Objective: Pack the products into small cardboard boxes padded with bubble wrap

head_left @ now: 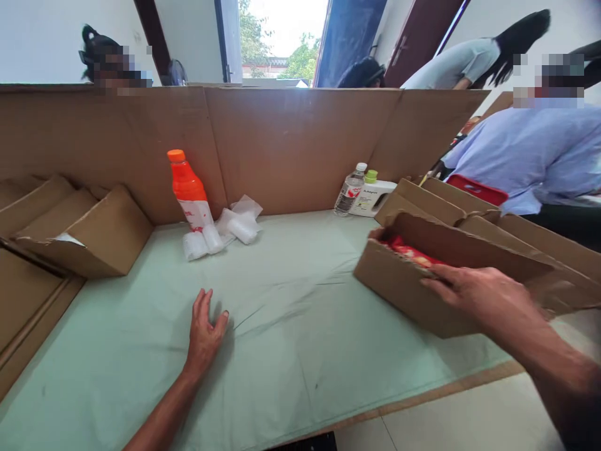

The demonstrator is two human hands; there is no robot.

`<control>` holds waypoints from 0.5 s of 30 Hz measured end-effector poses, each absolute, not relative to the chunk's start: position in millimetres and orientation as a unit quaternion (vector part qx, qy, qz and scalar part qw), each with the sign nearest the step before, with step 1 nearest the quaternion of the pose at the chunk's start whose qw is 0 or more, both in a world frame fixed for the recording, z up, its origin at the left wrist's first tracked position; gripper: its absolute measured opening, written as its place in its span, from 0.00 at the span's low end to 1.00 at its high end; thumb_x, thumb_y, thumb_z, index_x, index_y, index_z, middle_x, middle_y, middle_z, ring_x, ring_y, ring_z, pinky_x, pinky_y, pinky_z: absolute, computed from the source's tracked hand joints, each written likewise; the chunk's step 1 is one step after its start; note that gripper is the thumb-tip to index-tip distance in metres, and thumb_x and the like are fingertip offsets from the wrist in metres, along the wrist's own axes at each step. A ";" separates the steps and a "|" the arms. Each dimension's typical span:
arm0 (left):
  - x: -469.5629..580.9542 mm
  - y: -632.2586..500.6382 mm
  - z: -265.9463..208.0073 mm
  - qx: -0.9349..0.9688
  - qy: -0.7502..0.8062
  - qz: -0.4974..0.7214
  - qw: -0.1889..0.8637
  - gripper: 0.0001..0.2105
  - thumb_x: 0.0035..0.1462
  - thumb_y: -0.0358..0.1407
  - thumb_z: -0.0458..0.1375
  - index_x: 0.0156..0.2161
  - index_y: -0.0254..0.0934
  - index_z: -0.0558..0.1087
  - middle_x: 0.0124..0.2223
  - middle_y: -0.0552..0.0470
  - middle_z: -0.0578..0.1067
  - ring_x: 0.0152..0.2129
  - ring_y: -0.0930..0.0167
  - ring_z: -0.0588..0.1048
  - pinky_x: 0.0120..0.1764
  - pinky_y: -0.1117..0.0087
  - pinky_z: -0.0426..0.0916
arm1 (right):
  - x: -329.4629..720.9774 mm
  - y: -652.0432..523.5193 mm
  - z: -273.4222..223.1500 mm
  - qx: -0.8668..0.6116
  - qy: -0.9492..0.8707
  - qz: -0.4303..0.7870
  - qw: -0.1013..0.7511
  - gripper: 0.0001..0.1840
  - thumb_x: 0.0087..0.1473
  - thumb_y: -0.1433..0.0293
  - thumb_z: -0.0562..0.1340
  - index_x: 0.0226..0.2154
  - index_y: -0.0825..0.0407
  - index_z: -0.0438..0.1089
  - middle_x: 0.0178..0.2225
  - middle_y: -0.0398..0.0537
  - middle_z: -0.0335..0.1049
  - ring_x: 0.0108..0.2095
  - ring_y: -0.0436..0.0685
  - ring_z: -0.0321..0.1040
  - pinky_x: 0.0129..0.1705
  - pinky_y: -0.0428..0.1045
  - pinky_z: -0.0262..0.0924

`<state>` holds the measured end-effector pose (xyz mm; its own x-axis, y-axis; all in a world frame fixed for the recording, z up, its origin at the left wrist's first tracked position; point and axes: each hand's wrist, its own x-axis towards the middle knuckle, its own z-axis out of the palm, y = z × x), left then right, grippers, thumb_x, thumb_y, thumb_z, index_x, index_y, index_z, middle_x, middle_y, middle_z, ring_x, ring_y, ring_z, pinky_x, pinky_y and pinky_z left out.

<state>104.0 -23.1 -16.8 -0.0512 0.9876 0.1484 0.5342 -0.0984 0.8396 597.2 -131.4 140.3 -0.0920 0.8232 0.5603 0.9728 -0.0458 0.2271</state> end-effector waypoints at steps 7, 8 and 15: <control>75.7 -81.9 -16.8 0.644 0.507 0.440 0.367 0.39 0.54 0.45 0.62 0.68 0.39 0.54 0.68 0.38 0.58 0.65 0.52 0.60 0.64 0.46 0.56 | 352.2 -112.1 182.6 -0.510 -0.851 -0.047 0.117 0.08 0.60 0.72 0.61 0.37 0.49 0.77 0.31 0.47 0.79 0.33 0.55 0.73 0.43 0.51 0.62; 70.3 -85.1 -15.6 0.634 0.505 0.445 0.382 0.39 0.54 0.46 0.62 0.67 0.39 0.55 0.67 0.37 0.60 0.64 0.52 0.62 0.64 0.46 0.57 | 334.3 -115.2 187.8 -0.469 -0.871 -0.016 0.146 0.08 0.61 0.70 0.61 0.41 0.49 0.76 0.35 0.47 0.79 0.36 0.55 0.74 0.48 0.53 0.62; 43.0 -100.5 -10.8 0.548 0.529 0.468 0.448 0.37 0.51 0.45 0.63 0.64 0.38 0.58 0.62 0.37 0.67 0.57 0.55 0.71 0.58 0.50 0.66 | 363.2 -123.9 188.9 -0.599 -0.700 0.064 0.384 0.14 0.62 0.58 0.60 0.45 0.45 0.76 0.45 0.49 0.78 0.49 0.60 0.73 0.54 0.55 0.63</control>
